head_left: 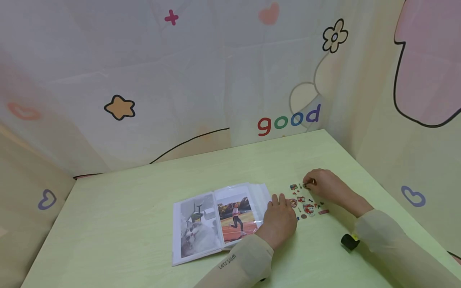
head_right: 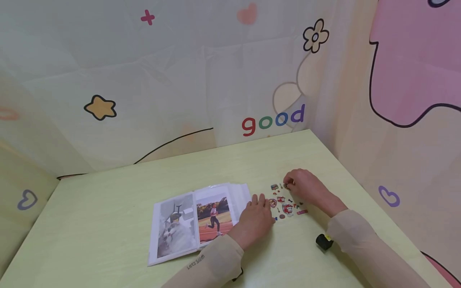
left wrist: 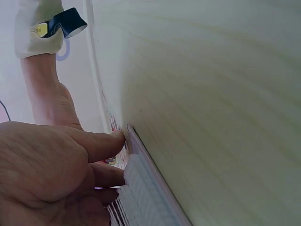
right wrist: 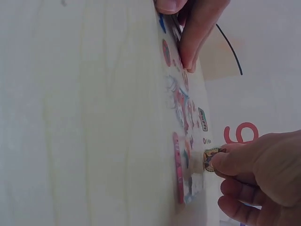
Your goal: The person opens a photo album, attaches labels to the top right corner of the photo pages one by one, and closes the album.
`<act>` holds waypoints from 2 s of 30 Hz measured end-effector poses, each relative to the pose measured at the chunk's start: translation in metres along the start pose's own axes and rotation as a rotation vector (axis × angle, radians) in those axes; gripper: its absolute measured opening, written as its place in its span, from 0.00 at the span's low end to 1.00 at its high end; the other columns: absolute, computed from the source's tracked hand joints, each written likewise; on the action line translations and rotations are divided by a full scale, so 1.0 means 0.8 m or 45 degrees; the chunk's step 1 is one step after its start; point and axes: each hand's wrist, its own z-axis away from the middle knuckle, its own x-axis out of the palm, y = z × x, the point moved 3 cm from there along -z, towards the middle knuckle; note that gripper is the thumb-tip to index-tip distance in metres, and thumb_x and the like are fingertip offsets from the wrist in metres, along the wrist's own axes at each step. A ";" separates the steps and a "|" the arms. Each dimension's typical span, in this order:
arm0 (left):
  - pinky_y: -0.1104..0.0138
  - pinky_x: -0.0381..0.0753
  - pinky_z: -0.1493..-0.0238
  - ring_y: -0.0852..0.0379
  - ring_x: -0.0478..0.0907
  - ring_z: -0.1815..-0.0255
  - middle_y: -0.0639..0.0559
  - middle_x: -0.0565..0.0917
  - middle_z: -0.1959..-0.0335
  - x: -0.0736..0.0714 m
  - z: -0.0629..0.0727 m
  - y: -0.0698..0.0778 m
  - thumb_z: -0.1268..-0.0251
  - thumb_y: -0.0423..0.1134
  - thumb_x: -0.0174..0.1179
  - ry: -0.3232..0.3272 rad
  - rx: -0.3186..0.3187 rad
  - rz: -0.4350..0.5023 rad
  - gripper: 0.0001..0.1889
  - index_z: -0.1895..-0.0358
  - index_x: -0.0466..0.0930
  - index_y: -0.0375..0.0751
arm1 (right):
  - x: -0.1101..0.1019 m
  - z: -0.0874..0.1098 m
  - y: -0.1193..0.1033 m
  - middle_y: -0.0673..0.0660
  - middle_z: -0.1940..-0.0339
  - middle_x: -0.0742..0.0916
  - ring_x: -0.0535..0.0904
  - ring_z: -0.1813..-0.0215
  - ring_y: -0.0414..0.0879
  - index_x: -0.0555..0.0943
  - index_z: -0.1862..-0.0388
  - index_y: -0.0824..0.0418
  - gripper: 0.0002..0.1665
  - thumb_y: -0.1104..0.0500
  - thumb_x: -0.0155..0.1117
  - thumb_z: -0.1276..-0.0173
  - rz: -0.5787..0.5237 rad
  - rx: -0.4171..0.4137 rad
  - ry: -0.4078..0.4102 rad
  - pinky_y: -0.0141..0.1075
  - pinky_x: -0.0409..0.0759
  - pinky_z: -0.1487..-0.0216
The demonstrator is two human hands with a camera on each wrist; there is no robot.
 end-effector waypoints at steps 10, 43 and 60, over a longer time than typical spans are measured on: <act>0.63 0.72 0.34 0.49 0.69 0.31 0.46 0.73 0.28 -0.002 0.001 0.000 0.18 0.44 0.45 -0.005 -0.003 0.023 0.24 0.28 0.74 0.39 | -0.005 0.006 0.010 0.52 0.67 0.88 0.77 0.67 0.44 0.87 0.65 0.64 0.05 0.72 0.69 0.34 -0.098 0.015 0.009 0.41 0.81 0.62; 0.67 0.76 0.49 0.53 0.74 0.48 0.48 0.78 0.49 -0.001 -0.002 0.000 0.20 0.43 0.48 0.051 0.006 0.031 0.19 0.39 0.82 0.36 | -0.024 0.027 0.017 0.60 0.58 0.89 0.79 0.62 0.44 0.86 0.56 0.68 0.05 0.67 0.66 0.26 -0.660 0.155 -0.066 0.33 0.82 0.60; 0.69 0.77 0.55 0.55 0.69 0.56 0.48 0.74 0.54 0.000 -0.004 -0.004 0.28 0.55 0.63 0.090 -0.008 0.097 0.24 0.46 0.83 0.36 | -0.008 0.027 0.017 0.54 0.64 0.88 0.77 0.64 0.42 0.86 0.59 0.66 0.02 0.68 0.67 0.28 -0.557 0.173 -0.108 0.30 0.78 0.64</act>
